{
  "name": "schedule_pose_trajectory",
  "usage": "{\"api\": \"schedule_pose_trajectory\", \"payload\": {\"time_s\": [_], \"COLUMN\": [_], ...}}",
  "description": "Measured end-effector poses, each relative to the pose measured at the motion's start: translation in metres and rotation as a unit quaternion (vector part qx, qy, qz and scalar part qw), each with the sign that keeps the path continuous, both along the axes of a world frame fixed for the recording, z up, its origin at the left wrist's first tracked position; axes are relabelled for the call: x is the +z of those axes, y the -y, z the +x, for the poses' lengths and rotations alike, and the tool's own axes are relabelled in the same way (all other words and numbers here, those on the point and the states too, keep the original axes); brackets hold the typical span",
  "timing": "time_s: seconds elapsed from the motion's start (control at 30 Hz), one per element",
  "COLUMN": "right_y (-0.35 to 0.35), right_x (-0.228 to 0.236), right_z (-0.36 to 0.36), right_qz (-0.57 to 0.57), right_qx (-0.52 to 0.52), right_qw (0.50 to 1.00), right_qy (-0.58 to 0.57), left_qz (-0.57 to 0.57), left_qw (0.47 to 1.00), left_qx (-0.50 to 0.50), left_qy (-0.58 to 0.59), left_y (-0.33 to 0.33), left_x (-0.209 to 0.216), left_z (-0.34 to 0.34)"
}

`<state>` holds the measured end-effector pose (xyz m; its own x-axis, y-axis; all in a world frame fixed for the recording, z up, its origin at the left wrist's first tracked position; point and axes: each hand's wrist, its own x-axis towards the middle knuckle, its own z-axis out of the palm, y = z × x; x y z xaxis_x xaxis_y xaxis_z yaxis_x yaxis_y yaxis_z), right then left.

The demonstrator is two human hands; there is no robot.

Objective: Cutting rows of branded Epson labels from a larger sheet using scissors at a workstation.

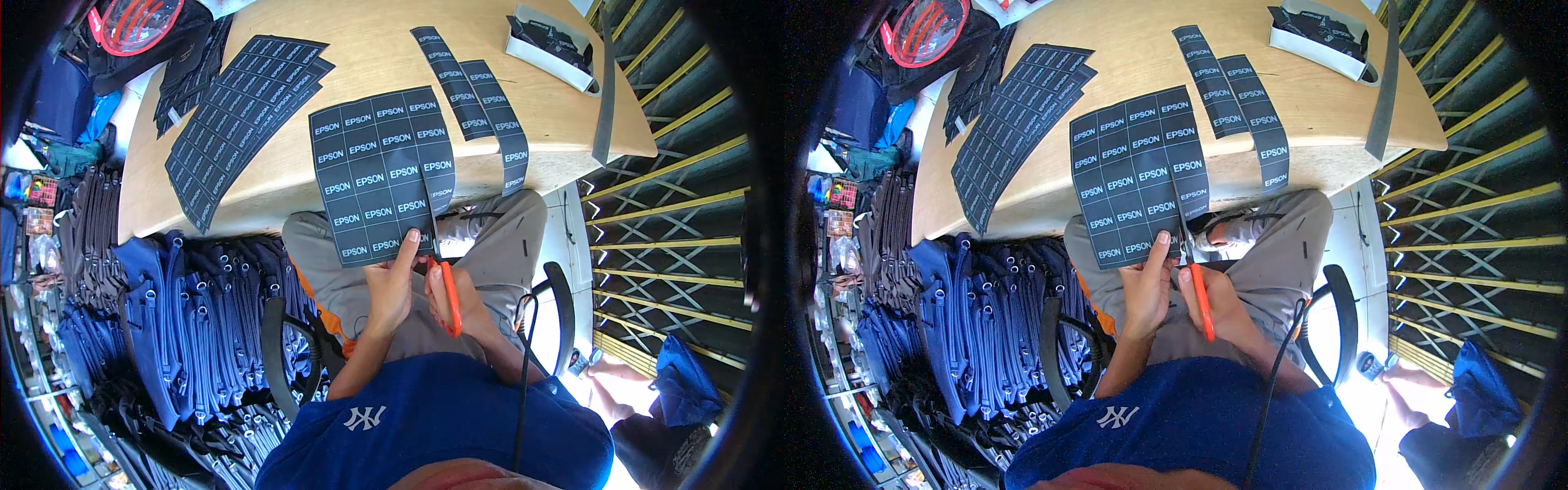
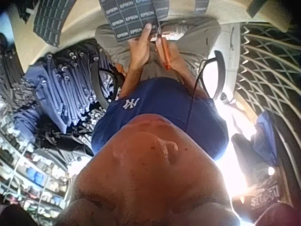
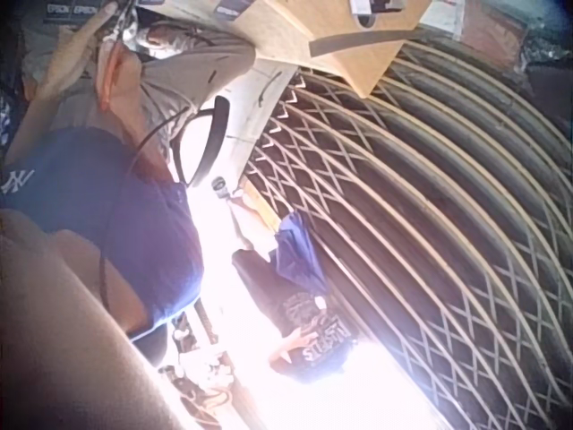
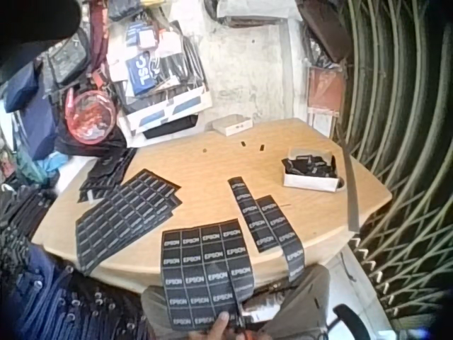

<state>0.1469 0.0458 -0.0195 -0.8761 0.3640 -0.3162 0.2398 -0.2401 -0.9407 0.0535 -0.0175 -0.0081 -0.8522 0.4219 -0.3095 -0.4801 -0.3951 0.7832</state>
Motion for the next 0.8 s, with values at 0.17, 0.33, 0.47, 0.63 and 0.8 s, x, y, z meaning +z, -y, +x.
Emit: {"api": "schedule_pose_trajectory", "payload": {"time_s": [0.17, 0.33, 0.47, 0.63, 0.8], "right_y": [0.002, 0.003, 0.003, 0.002, 0.003], "right_x": [-0.004, -0.004, -0.007, -0.014, -0.014], "right_z": [0.001, -0.002, -0.002, -0.001, -0.001], "right_qz": [0.022, 0.051, 0.062, 0.052, 0.027], "right_qx": [0.003, 0.014, 0.015, 0.016, 0.012], "right_qw": [0.999, 0.995, 0.994, 0.996, 0.996], "right_qy": [-0.026, -0.084, -0.084, -0.067, -0.079], "left_qz": [-0.006, -0.009, -0.019, -0.005, -0.008], "left_qw": [1.0, 1.0, 1.0, 1.0, 1.0], "left_qx": [0.002, 0.0, -0.004, -0.004, -0.01], "left_qy": [-0.003, -0.009, -0.001, -0.001, 0.002], "left_y": [0.001, 0.002, 0.003, 0.002, 0.004], "left_x": [-0.001, -0.005, -0.003, -0.003, -0.007], "left_z": [0.0, 0.0, 0.0, 0.001, 0.001]}}
